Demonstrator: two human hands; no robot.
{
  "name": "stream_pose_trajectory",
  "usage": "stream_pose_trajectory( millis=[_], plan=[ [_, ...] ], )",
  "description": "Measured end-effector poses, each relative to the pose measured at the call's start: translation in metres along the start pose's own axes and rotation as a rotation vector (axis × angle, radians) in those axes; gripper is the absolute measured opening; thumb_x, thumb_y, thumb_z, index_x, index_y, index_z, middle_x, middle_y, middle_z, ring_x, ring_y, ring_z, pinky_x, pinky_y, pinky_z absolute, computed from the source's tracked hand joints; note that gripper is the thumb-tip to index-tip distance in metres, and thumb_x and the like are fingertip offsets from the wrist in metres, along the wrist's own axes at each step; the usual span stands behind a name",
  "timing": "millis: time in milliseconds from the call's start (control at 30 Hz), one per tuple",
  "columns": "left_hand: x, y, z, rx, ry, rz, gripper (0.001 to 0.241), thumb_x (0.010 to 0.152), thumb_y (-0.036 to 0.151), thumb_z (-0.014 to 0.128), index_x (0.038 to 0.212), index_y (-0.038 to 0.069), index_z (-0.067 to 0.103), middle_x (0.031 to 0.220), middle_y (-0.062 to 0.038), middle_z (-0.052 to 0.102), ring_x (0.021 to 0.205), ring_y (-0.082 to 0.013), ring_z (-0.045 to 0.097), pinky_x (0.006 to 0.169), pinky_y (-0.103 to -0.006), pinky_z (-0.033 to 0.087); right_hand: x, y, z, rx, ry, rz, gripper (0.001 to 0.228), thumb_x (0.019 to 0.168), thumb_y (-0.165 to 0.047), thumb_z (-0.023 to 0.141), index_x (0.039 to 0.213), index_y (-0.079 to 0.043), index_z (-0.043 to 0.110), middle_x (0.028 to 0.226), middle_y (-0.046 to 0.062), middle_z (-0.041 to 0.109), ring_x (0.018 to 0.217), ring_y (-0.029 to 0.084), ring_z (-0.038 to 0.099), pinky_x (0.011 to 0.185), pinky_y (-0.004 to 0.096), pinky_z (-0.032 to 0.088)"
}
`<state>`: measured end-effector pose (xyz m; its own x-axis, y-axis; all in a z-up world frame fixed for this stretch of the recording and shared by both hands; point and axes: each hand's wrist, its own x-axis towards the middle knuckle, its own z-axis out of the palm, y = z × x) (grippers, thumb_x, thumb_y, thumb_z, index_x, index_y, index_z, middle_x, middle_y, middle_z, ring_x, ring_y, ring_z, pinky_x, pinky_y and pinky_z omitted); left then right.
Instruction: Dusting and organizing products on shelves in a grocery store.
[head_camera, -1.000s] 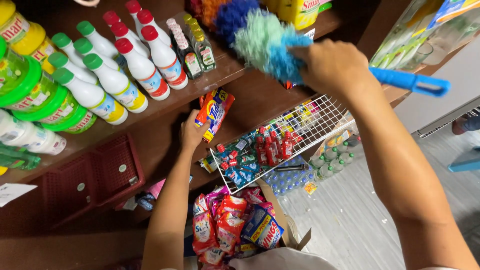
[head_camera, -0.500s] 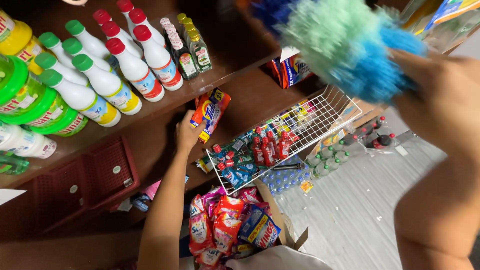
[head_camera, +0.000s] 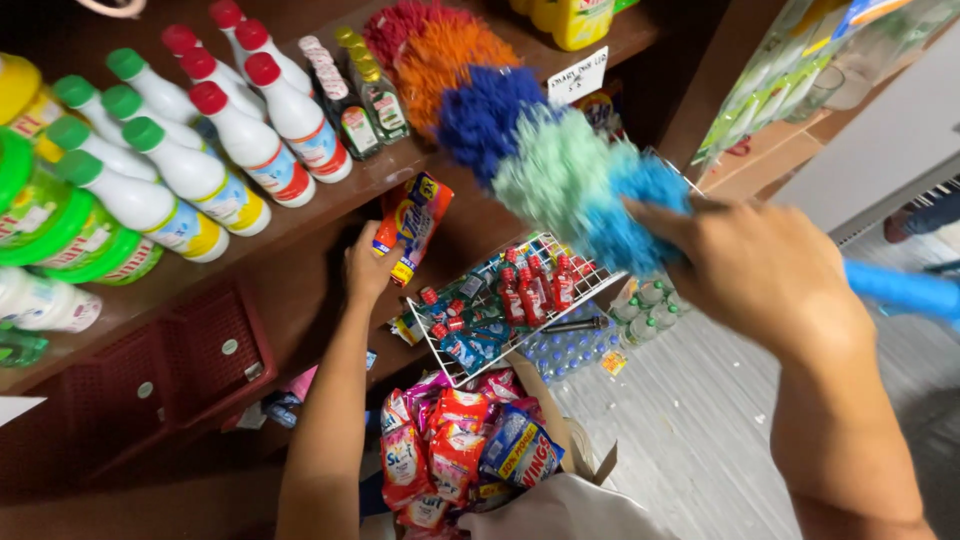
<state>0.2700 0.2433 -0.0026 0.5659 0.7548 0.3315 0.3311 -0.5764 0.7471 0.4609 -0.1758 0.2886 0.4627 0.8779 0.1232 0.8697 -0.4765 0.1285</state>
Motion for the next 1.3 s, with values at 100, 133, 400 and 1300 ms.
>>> stream_pose_trajectory(
  millis=[100, 133, 400, 1300],
  plan=[
    [-0.001, 0.001, 0.002, 0.032, -0.009, -0.003, 0.039, 0.083, 0.022, 0.082, 0.114, 0.008, 0.064, 0.098, -0.017, 0.076, 0.092, -0.0349, 0.075, 0.078, -0.0446, 0.058, -0.058, 0.016, 0.026, 0.015, -0.119, 0.106, 0.075, 0.078, -0.019, 0.068, 0.149, -0.041, 0.056, 0.082, 0.009, 0.070, 0.071, 0.033, 0.070, 0.064, 0.046, 0.056],
    [-0.001, 0.001, -0.001, 0.044, -0.006, -0.005, 0.039, 0.083, 0.021, 0.082, 0.115, 0.009, 0.064, 0.098, -0.017, 0.076, 0.092, -0.0351, 0.075, 0.077, -0.0449, 0.058, -0.076, 0.022, 0.036, 0.049, -0.186, 0.153, 0.080, 0.074, -0.019, 0.071, 0.149, -0.041, 0.056, 0.089, 0.006, 0.071, 0.077, 0.030, 0.070, 0.068, 0.044, 0.057],
    [0.002, -0.002, 0.000, 0.060, -0.026, 0.000, 0.038, 0.084, 0.022, 0.082, 0.113, 0.008, 0.062, 0.098, -0.017, 0.076, 0.091, -0.0347, 0.075, 0.078, -0.0455, 0.058, -0.214, 0.164, 0.202, 0.920, -0.034, -0.115, 0.056, 0.074, -0.007, 0.057, 0.128, -0.015, 0.069, 0.115, 0.009, 0.078, 0.109, 0.023, 0.075, 0.097, 0.034, 0.056],
    [0.049, -0.050, -0.004, -0.206, -0.387, -0.170, 0.078, 0.077, 0.008, 0.087, 0.142, 0.001, 0.045, 0.124, -0.013, 0.070, 0.112, -0.0203, 0.069, 0.096, -0.0357, 0.056, -0.058, 0.119, 0.363, 0.758, -0.049, -0.158, 0.069, 0.055, 0.006, 0.069, 0.119, -0.021, 0.074, 0.116, 0.010, 0.072, 0.115, 0.032, 0.058, 0.105, 0.046, 0.039]
  ],
)
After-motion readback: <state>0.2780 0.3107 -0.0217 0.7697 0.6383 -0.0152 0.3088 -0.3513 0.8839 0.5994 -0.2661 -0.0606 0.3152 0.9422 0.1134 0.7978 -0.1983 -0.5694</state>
